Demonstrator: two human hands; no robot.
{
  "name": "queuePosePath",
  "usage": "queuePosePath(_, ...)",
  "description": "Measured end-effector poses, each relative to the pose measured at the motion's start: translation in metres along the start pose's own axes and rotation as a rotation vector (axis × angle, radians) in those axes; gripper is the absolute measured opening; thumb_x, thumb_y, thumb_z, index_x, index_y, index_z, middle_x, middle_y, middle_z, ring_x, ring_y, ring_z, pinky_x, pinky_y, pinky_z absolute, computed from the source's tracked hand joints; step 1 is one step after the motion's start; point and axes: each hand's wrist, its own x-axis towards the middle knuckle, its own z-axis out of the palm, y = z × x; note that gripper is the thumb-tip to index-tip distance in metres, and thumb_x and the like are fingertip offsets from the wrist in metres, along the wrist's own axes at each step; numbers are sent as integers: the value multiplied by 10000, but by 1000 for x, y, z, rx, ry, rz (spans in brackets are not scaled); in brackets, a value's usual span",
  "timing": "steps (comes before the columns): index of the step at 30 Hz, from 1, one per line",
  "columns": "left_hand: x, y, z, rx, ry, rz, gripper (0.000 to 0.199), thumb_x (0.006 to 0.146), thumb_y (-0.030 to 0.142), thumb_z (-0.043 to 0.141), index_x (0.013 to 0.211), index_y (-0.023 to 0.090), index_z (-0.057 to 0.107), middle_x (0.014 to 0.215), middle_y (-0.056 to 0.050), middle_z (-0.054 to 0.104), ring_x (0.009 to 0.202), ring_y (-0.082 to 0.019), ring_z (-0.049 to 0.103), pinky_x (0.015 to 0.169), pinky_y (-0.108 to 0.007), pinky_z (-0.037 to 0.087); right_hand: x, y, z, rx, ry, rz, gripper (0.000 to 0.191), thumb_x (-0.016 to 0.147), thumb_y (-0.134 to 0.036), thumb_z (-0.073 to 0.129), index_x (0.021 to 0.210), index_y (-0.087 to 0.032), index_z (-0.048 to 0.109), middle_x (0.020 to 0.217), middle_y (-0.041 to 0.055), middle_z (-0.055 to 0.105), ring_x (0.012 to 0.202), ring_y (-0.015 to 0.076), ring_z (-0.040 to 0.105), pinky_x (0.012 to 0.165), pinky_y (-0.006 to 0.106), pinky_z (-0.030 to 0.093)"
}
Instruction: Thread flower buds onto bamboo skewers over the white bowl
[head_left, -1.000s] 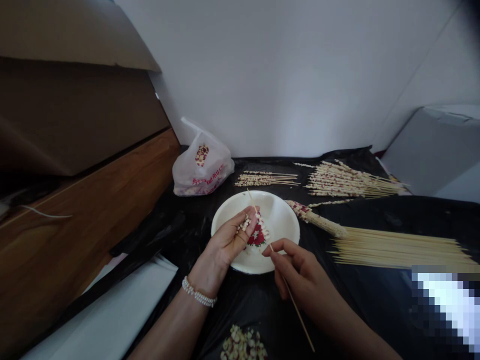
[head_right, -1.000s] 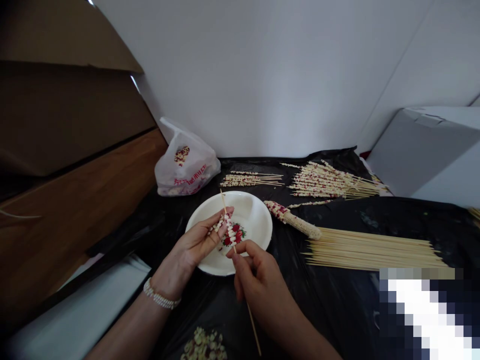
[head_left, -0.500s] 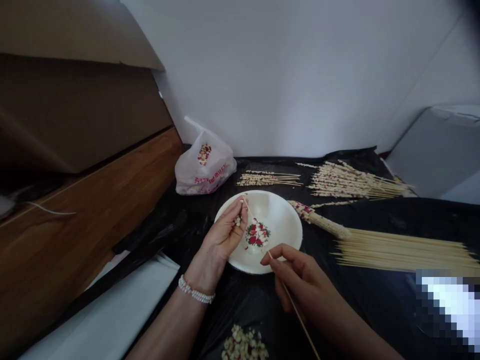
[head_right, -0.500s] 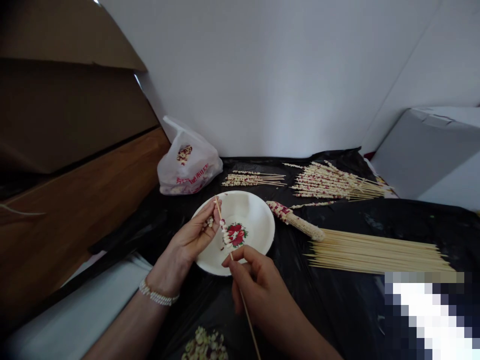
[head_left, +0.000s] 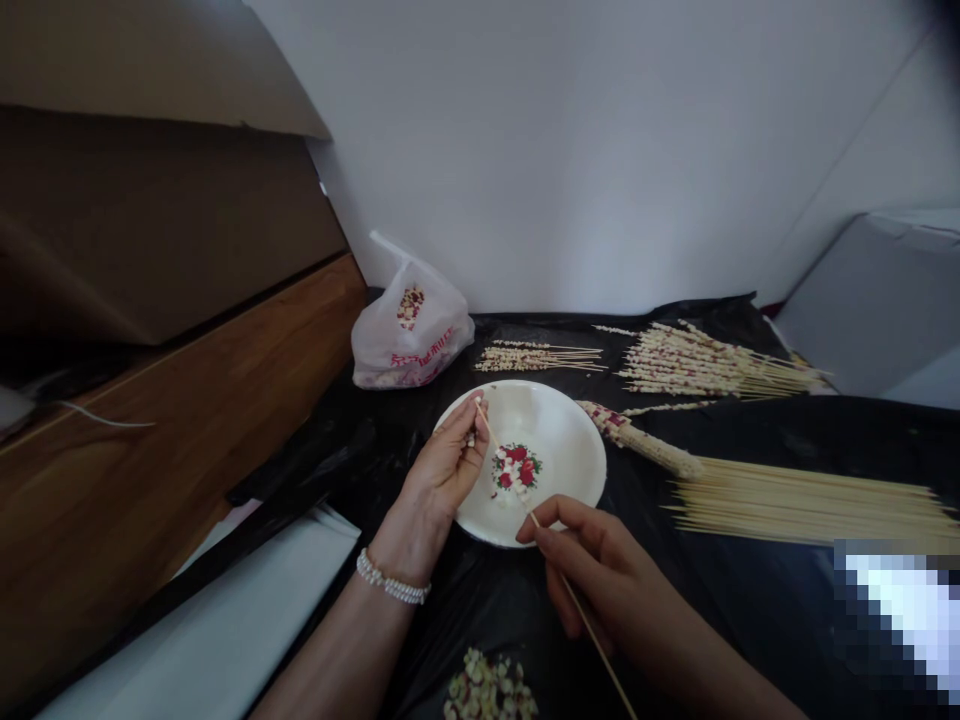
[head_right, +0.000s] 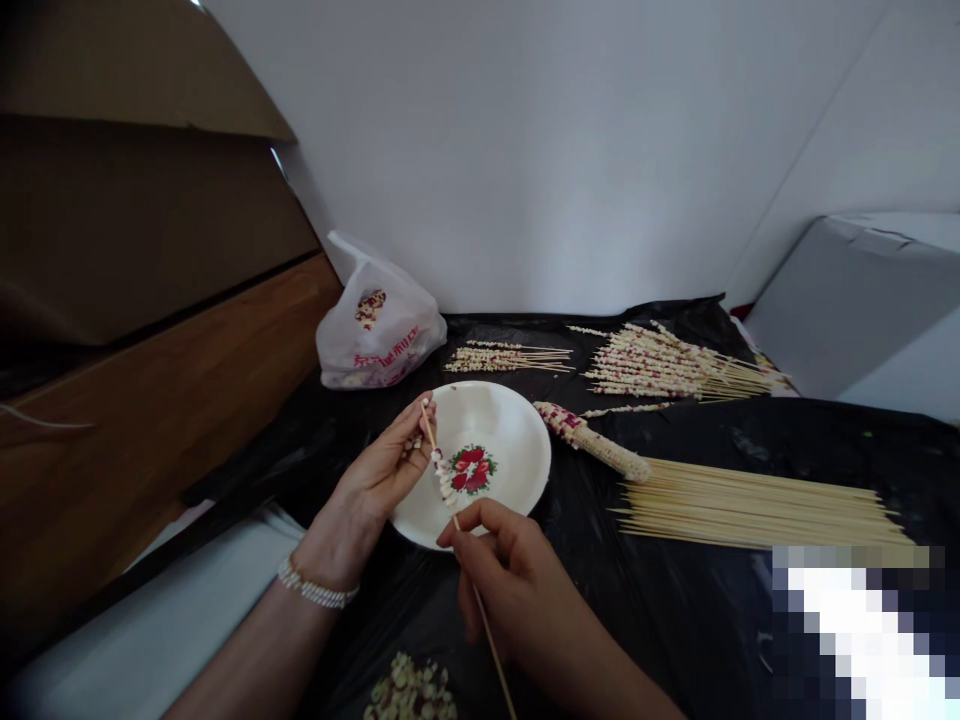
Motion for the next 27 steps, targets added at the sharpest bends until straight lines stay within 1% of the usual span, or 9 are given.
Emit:
queuePosePath(6, 0, 0, 0, 7, 27, 11, 230, 816, -6, 577, 963, 120, 700, 879, -28, 697, 697, -52, 636, 642, -101, 512, 0, -3, 0, -19, 21, -3, 200, 951, -357, 462, 920, -184, 560, 406, -94, 461, 325, 52, 286, 351, 161, 185)
queuePosePath(11, 0, 0, 1, 14, 30, 4, 233, 823, -19, 554, 929, 123, 705, 837, -24, 697, 659, -50, 628, 617, -98, 506, 1, 0, 0, -12, 5, -10, 211, 957, -367, 453, 909, -189, 557, 404, -92, 469, 313, 54, 295, 338, 158, 187)
queuePosePath(14, 0, 0, 0, 20, 27, 17, 238, 812, -22, 571, 942, 125, 705, 840, -25, 696, 662, -56, 631, 618, -105, 507, 1, 0, 0, -8, 9, 7, 211, 957, -370, 456, 918, -188, 555, 410, -97, 466, 316, 51, 293, 337, 152, 190)
queuePosePath(20, -1, 0, 0, -9, 6, 3, 164, 850, 15, 560, 915, 89, 692, 818, -44, 687, 625, -51, 620, 623, -113, 524, 0, -2, 1, 18, 11, 21, 212, 953, -371, 462, 917, -185, 555, 408, -99, 460, 316, 47, 276, 335, 151, 181)
queuePosePath(27, -3, -3, -1, 33, 3, 80, 176, 835, -8, 570, 913, 88, 695, 853, -70, 709, 630, -60, 631, 603, -124, 540, 0, 1, 1, 113, -33, 23, 199, 954, -368, 469, 940, -187, 551, 419, -94, 498, 297, 39, 283, 320, 147, 163)
